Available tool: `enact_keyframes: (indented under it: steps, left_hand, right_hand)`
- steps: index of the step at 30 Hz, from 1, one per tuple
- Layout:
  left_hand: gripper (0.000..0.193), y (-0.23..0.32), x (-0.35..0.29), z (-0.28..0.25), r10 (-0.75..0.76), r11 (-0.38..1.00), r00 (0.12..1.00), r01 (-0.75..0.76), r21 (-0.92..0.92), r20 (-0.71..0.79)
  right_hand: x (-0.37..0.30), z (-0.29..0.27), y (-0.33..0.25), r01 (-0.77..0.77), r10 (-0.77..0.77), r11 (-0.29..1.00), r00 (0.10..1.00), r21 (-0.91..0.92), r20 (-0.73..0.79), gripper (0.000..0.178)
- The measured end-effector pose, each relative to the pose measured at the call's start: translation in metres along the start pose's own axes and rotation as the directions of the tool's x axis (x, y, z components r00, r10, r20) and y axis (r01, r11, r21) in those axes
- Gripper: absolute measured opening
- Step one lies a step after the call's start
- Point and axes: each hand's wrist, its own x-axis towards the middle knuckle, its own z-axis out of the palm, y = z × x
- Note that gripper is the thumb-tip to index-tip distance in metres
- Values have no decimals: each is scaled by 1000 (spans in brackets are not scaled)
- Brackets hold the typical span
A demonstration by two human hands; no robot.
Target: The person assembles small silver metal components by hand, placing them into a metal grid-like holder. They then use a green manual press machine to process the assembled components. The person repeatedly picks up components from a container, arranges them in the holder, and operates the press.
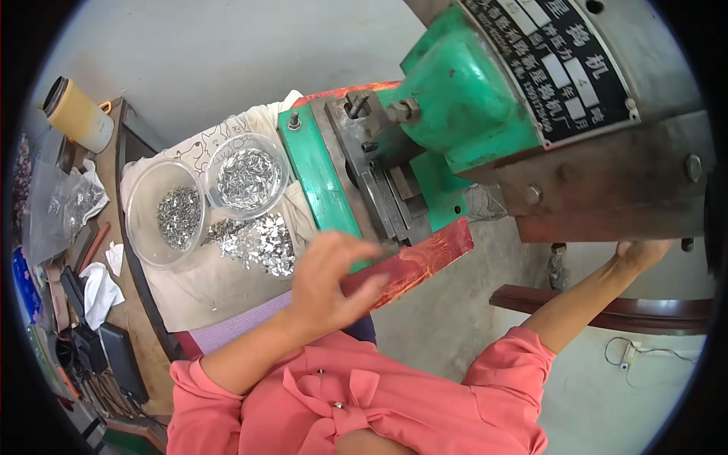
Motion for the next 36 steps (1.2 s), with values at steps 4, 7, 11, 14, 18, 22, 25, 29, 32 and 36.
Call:
enact_keyframes:
  steps: [4, 7, 11, 14, 18, 22, 25, 29, 32, 36]
  left_hand:
    - [82, -22, 10, -7, -115, 962, 989, 135, 237, -95]
    - [98, -38, 19, -1, -138, 944, 990, 140, 297, -26]
    - [99, -45, 28, 9, -131, 955, 991, 131, 265, -17]
    - [96, -49, 30, 13, -113, 959, 993, 115, 259, -25]
    - [91, -52, 39, 12, -70, 950, 997, 79, 303, -40]
    - [91, -61, 55, 12, -84, 931, 994, 102, 351, -65]
    - [91, -69, 64, 13, -76, 927, 994, 101, 360, -84]
    - [91, -72, 68, 15, -55, 928, 994, 84, 364, -90]
    - [91, -75, 68, 14, -47, 929, 994, 80, 363, -99]
    - [92, -78, 69, 15, -40, 932, 994, 75, 354, -104]
  right_hand:
    - [2, -3, 17, -118, 116, 993, 991, -22, -71, 34]
    - [5, 1, 16, -155, 150, 986, 986, -69, -71, 31]
    - [17, -4, 10, -191, 192, 966, 981, -177, -13, 27]
    - [32, 5, 1, -135, 124, 979, 989, -152, -81, 31]
    - [75, -9, -14, -90, 96, 971, 995, -220, 18, 42]
    - [87, 41, -73, 105, 4, 919, 962, -381, 274, 59]
    - [92, 73, -107, 262, -56, 863, 899, -432, 434, 72]
    - [97, 86, -124, 349, -61, 793, 861, -499, 505, 80]
    - [76, 105, -131, 294, -38, 827, 880, -479, 474, 76]
    - [73, 76, -95, 259, -107, 874, 928, -411, 358, 66]
